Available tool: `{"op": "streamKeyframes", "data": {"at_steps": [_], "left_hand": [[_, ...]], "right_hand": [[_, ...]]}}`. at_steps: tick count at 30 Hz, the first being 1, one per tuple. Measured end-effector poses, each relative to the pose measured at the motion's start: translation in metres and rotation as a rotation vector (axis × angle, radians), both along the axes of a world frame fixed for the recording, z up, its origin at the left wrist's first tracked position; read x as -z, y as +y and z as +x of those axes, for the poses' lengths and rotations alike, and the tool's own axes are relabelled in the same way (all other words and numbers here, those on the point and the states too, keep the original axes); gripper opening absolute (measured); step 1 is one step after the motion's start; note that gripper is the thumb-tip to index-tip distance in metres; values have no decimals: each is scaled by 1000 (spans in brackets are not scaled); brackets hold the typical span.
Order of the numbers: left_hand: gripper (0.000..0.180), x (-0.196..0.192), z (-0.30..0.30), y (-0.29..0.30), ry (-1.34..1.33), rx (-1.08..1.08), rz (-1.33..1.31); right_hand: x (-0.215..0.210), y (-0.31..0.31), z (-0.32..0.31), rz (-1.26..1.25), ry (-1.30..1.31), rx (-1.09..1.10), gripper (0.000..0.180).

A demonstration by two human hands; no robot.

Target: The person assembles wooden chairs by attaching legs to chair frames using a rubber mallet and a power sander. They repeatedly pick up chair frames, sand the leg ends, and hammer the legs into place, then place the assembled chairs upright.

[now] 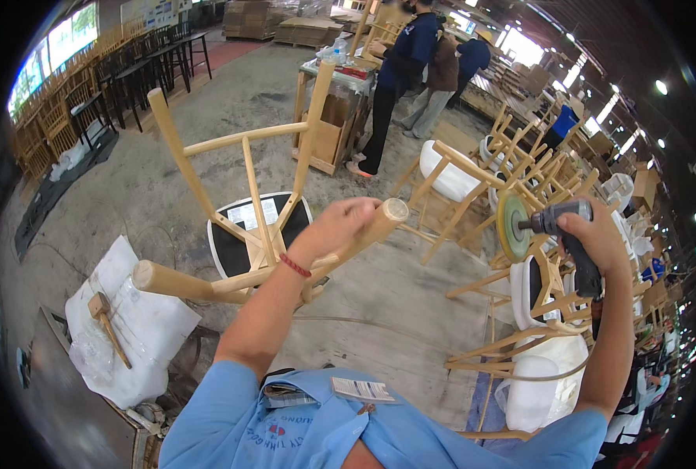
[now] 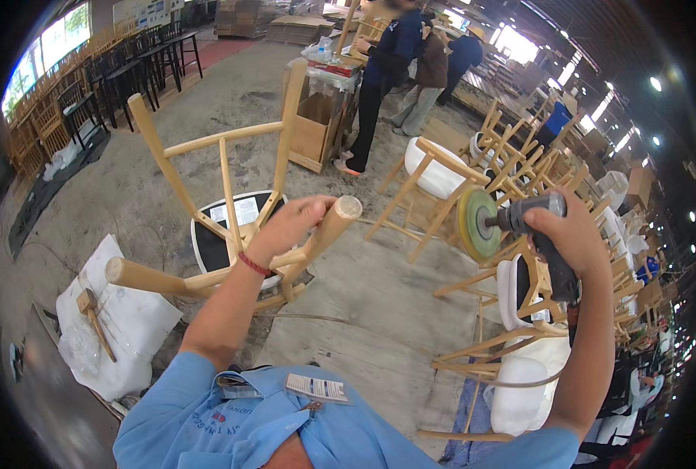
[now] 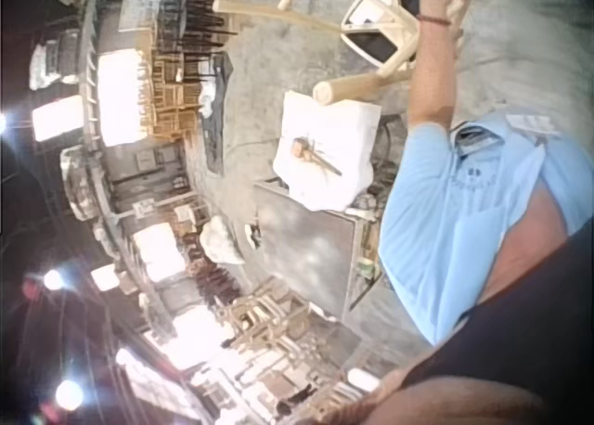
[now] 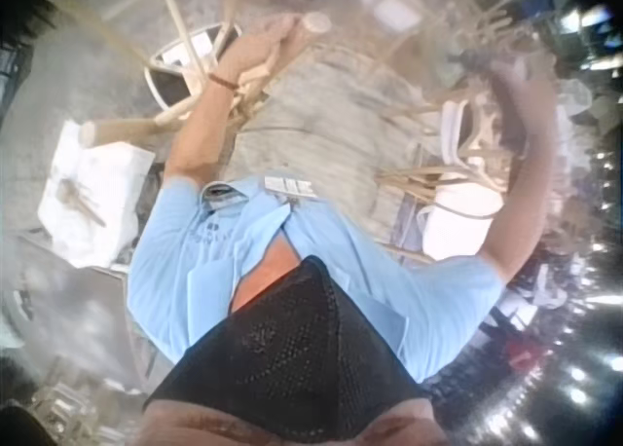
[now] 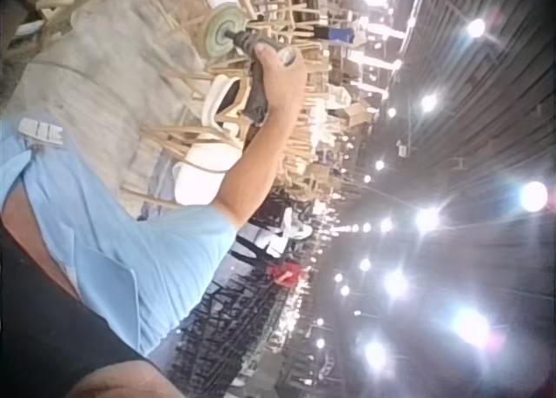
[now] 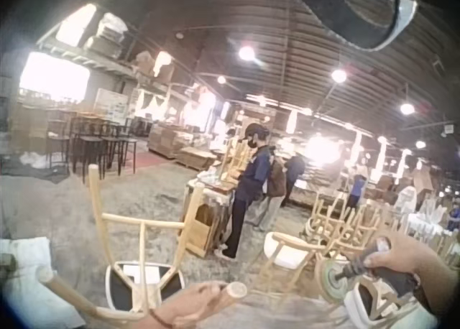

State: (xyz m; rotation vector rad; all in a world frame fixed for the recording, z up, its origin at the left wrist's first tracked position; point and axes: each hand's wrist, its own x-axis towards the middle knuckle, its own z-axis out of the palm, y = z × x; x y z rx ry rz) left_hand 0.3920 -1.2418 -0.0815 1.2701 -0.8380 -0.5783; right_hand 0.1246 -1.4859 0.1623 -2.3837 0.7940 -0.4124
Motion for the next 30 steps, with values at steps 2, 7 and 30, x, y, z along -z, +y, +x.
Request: {"op": "streamKeyframes", "data": {"at_steps": [2, 7, 30], "left_hand": [[54, -21, 17, -6, 59, 55, 127], [35, -60, 21, -29, 26, 151, 291], [48, -14, 110, 92, -575, -1208, 58]], "right_hand": [[20, -6, -20, 93, -47, 28, 41], [132, -28, -74, 267, -64, 241, 40], [92, -12, -14, 163, -202, -45, 50]]}}
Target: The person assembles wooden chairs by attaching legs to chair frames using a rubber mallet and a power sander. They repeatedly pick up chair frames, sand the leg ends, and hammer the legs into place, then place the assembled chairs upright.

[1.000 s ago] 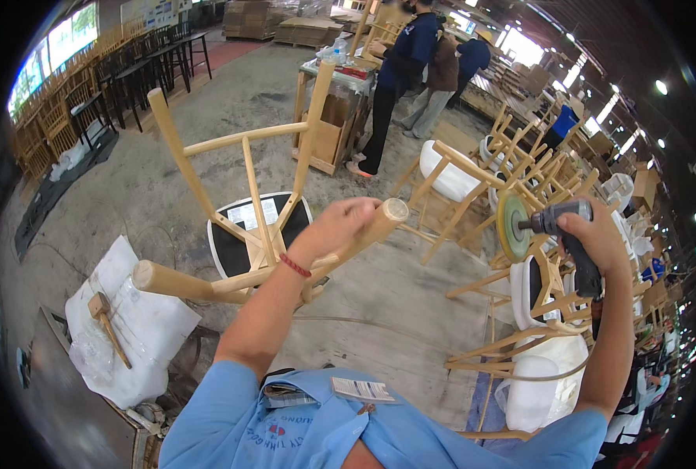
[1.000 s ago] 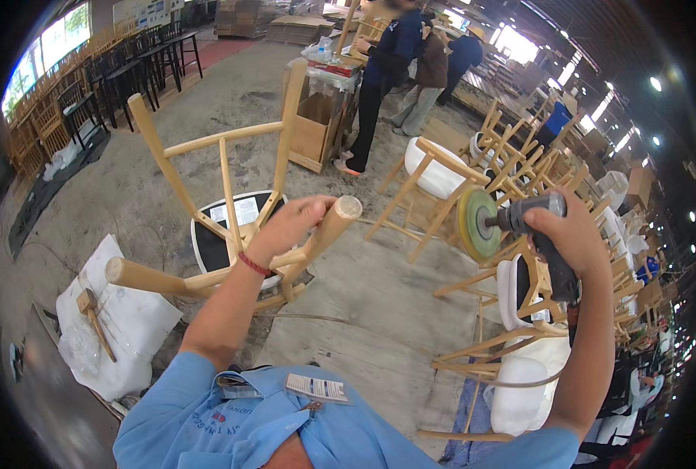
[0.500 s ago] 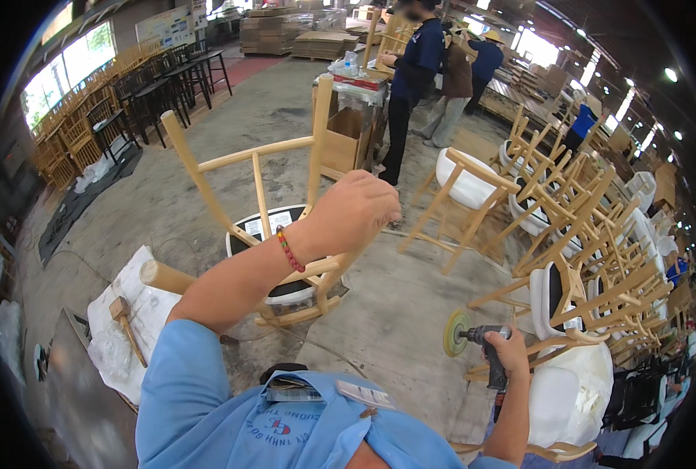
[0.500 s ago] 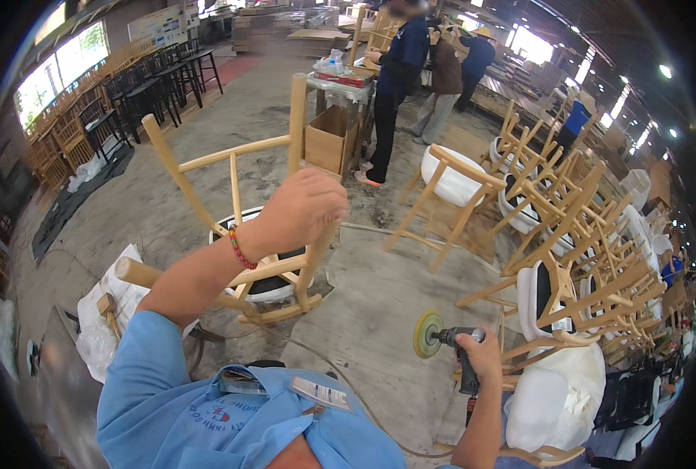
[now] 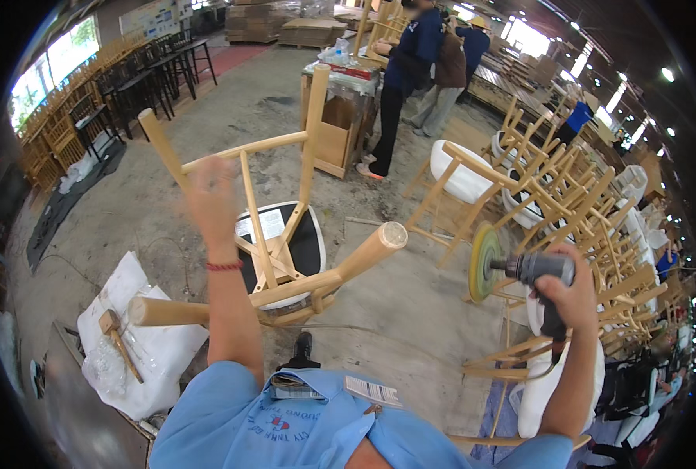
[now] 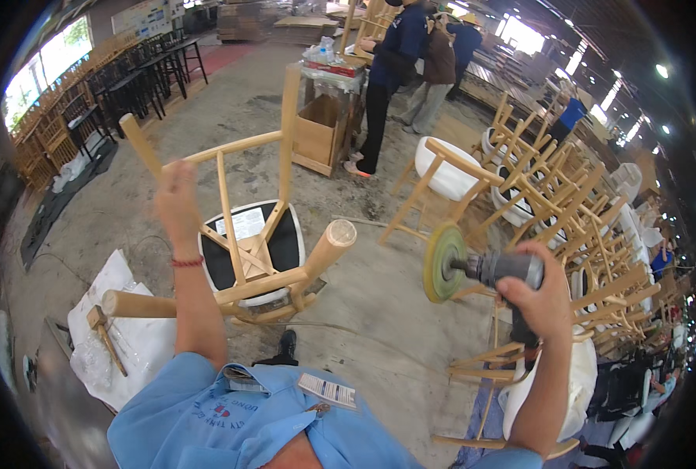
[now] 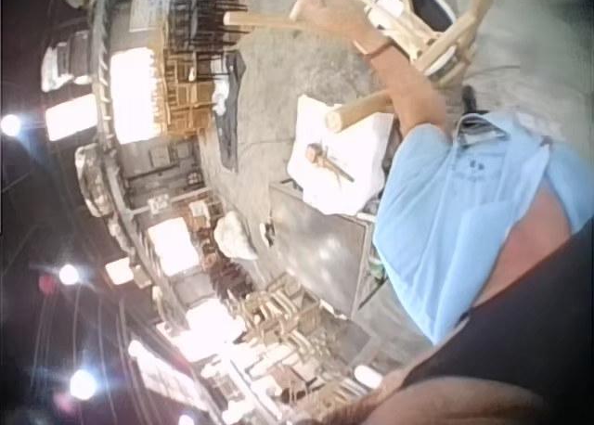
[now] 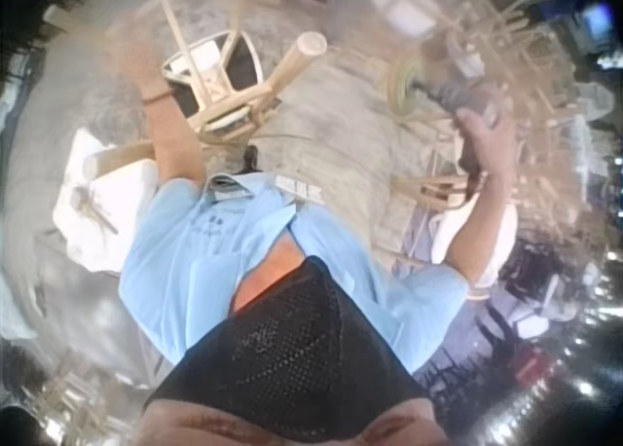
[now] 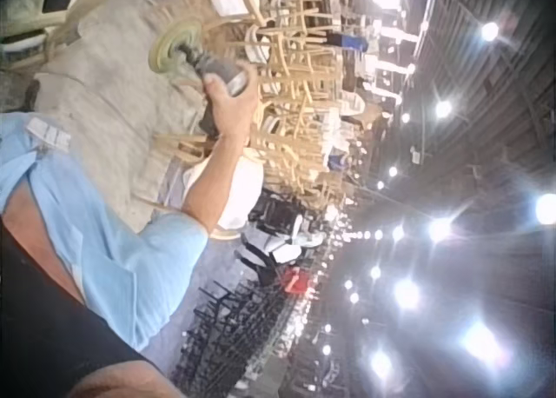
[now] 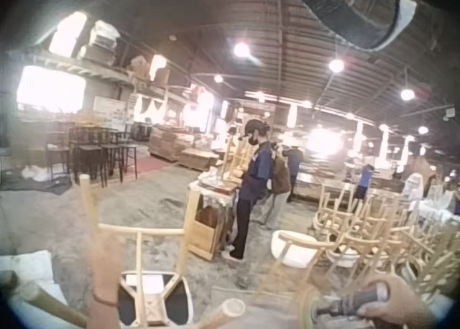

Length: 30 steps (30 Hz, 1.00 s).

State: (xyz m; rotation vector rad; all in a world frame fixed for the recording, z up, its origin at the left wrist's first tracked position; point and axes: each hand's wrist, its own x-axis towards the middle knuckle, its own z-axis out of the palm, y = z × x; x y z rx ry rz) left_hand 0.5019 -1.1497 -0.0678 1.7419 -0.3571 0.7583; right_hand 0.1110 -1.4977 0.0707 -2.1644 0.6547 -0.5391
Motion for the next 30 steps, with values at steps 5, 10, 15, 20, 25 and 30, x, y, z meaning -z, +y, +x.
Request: {"op": "streamKeyframes", "data": {"at_steps": [5, 10, 15, 20, 25, 30], "left_hand": [[58, 21, -90, -83, 116, 1124, 204], [54, 51, -108, -125, 263, 1159, 85], [44, 49, -122, -127, 261, 1115, 97], [42, 43, -123, -128, 429, 1031, 267], [41, 43, -118, -125, 328, 1002, 130], [42, 40, -124, -123, 376, 953, 263]], "right_hand": [[-87, 52, 80, -378, 190, -270, 57], [-107, 112, 157, -494, 513, -498, 53], [-99, 118, 180, -580, 578, -360, 49], [-96, 77, 168, -602, 499, -176, 52], [-104, 87, 153, -397, 449, -265, 54], [-92, 95, 155, -554, 541, -269, 54]]}}
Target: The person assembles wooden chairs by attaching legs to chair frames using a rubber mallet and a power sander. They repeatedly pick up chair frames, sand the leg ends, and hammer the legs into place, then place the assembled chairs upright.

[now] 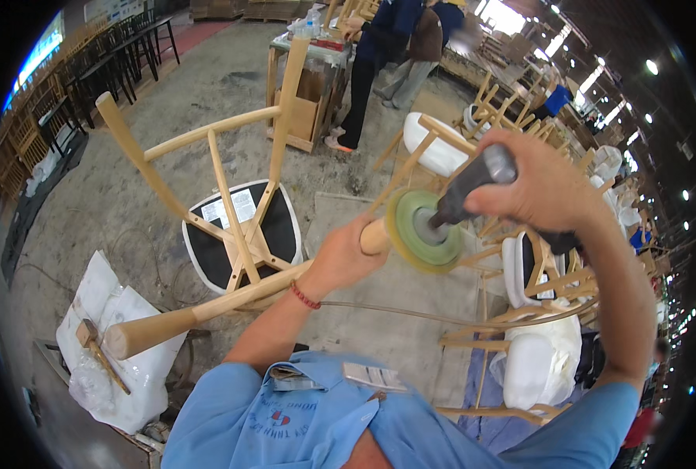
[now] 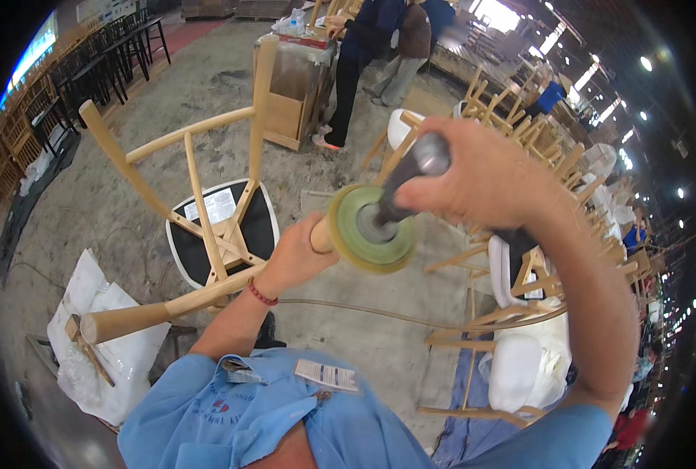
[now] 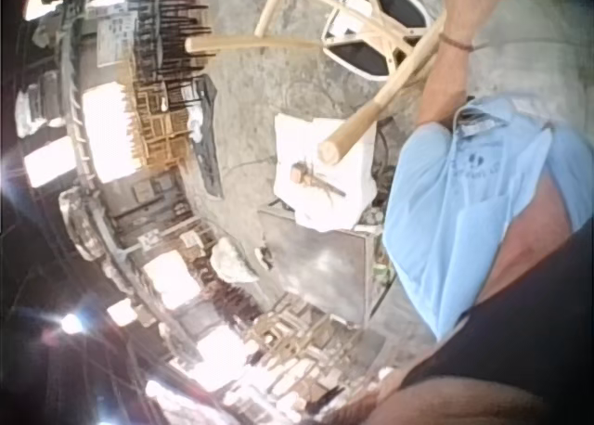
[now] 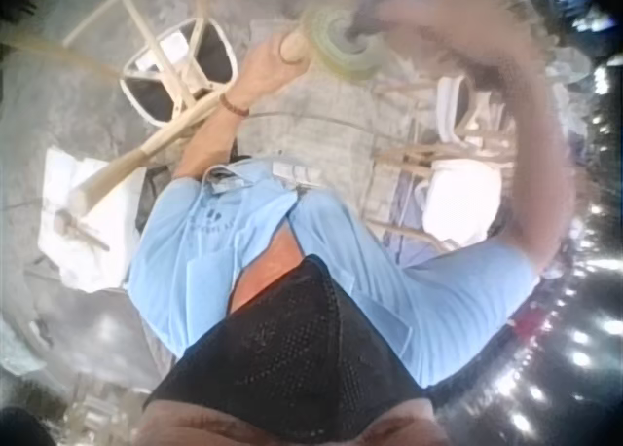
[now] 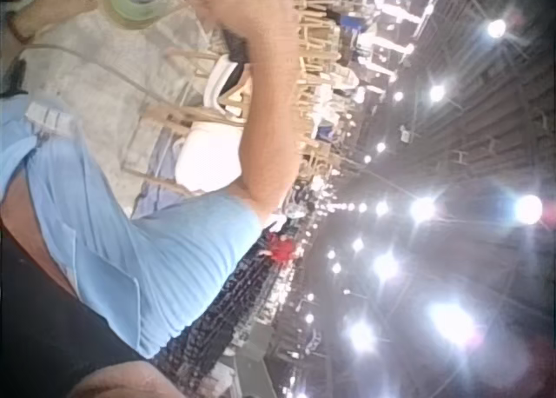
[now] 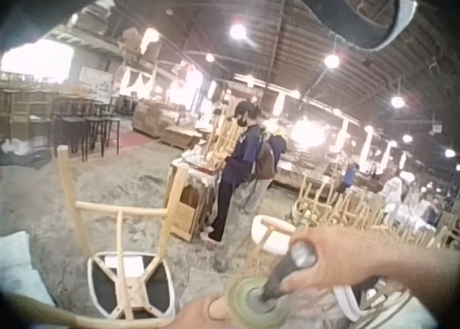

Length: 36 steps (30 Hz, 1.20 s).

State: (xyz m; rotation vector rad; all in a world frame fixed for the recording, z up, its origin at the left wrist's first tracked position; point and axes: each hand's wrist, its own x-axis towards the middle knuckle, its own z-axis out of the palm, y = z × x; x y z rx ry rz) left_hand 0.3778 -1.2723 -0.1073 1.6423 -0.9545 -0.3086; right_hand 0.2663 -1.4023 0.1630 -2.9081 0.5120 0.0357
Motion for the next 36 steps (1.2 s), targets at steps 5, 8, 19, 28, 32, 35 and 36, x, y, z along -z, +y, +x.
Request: {"op": "streamKeyframes", "data": {"at_steps": [5, 8, 19, 28, 32, 35, 36], "left_hand": [[43, 2, 2, 0, 13, 25, -84], [42, 3, 0, 0, -5, 25, -186], [55, -4, 30, 28, 72, 312, 112], [58, -11, 286, -24, 21, -218, 11], [63, -15, 403, -45, -199, -541, -224], [50, -28, 422, -96, -16, -302, -223], [46, -26, 417, -111, 34, -296, -217]], "right_hand": [[-10, -6, -14, 29, -78, 73, 52], [-7, 10, -7, 32, 15, -50, 51], [13, -93, -4, 114, -149, 162, 54], [-4, -116, 103, 311, -293, 195, 38], [-28, -83, 250, 253, -275, -57, 34], [-39, -79, 332, 291, -198, -89, 31], [-43, -82, 355, 319, -129, -67, 31]]}}
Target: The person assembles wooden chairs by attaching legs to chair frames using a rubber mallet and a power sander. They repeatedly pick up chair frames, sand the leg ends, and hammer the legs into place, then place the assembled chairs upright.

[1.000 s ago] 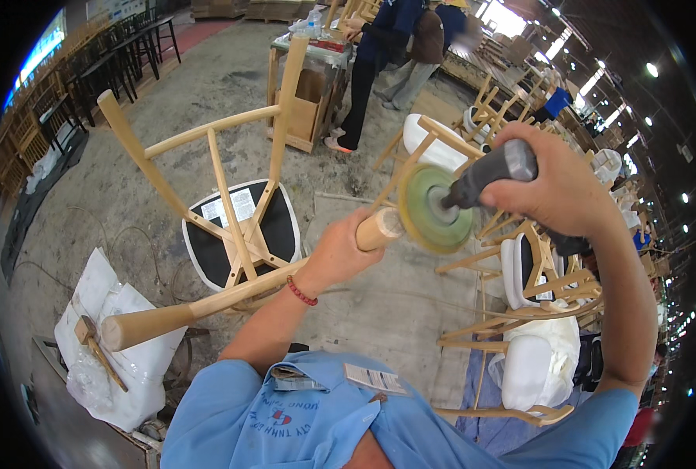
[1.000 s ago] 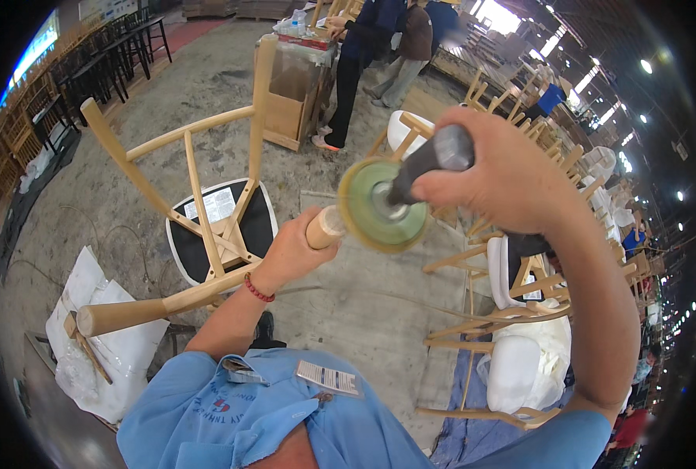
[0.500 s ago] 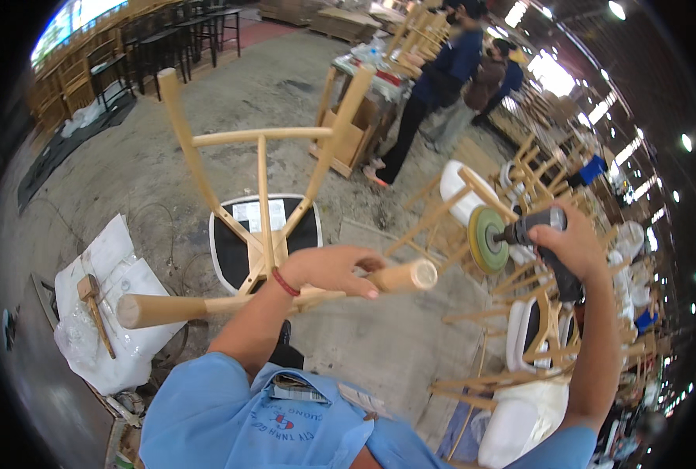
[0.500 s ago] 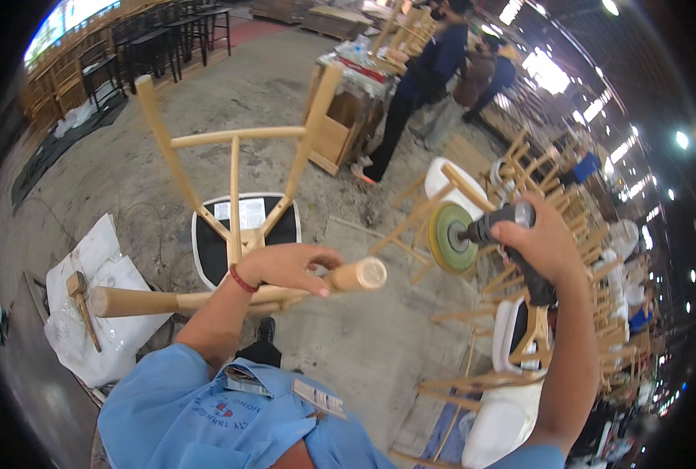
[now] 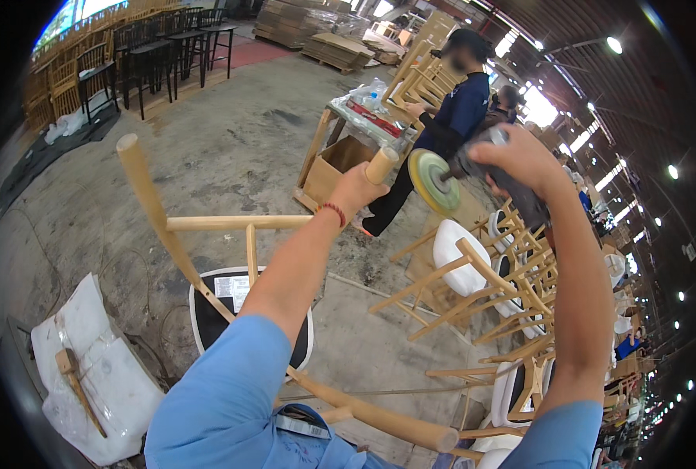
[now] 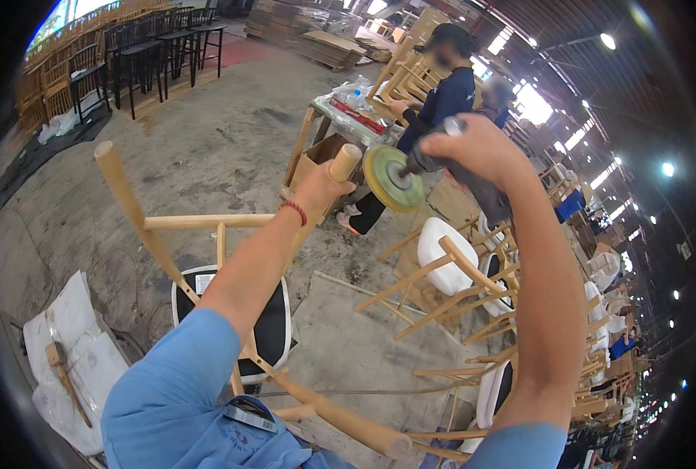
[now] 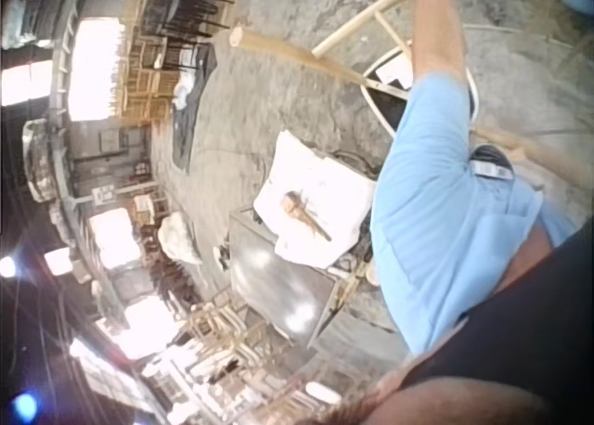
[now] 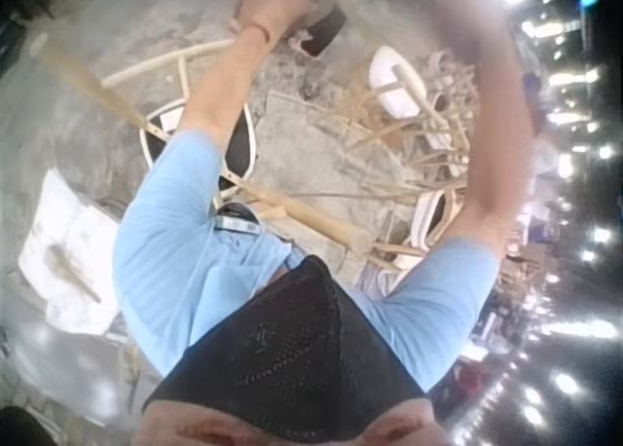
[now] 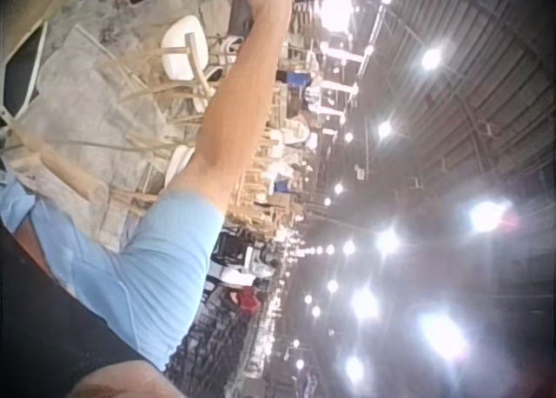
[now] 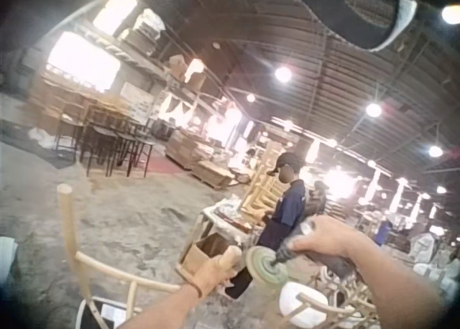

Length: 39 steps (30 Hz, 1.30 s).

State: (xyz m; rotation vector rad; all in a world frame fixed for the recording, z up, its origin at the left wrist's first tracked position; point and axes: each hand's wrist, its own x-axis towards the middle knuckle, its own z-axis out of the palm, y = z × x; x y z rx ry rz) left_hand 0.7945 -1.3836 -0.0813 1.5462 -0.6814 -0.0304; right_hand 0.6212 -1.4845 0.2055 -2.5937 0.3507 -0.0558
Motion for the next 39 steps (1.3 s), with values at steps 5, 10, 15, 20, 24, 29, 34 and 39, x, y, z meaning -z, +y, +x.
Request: {"op": "streamKeyframes", "data": {"at_steps": [5, 10, 15, 20, 24, 29, 34, 39], "left_hand": [[31, 9, -3, -13, 14, -99, 19], [34, 13, 13, -2, 14, -141, 11], [36, 8, -1, -8, 54, -52, 21], [34, 7, 6, 1, 47, -96, 19], [33, 7, 7, 3, 74, -72, 10], [33, 4, -7, -1, 52, -57, -25], [33, 11, 2, 1, 46, -95, -30], [32, 8, -4, -3, 128, -24, 22]], "right_hand": [[4, 19, 93, -25, 139, 34, 33], [14, 23, 120, -139, 202, 73, 44], [14, -40, 83, -448, 126, 132, 36], [-4, -3, 90, 43, 176, 54, 34], [9, 18, 116, -121, 157, 55, 37], [-2, -15, 96, -487, 259, 152, 33], [-5, -8, 97, -27, 159, 115, 31], [3, 12, 119, -3, 314, 138, 33]]}}
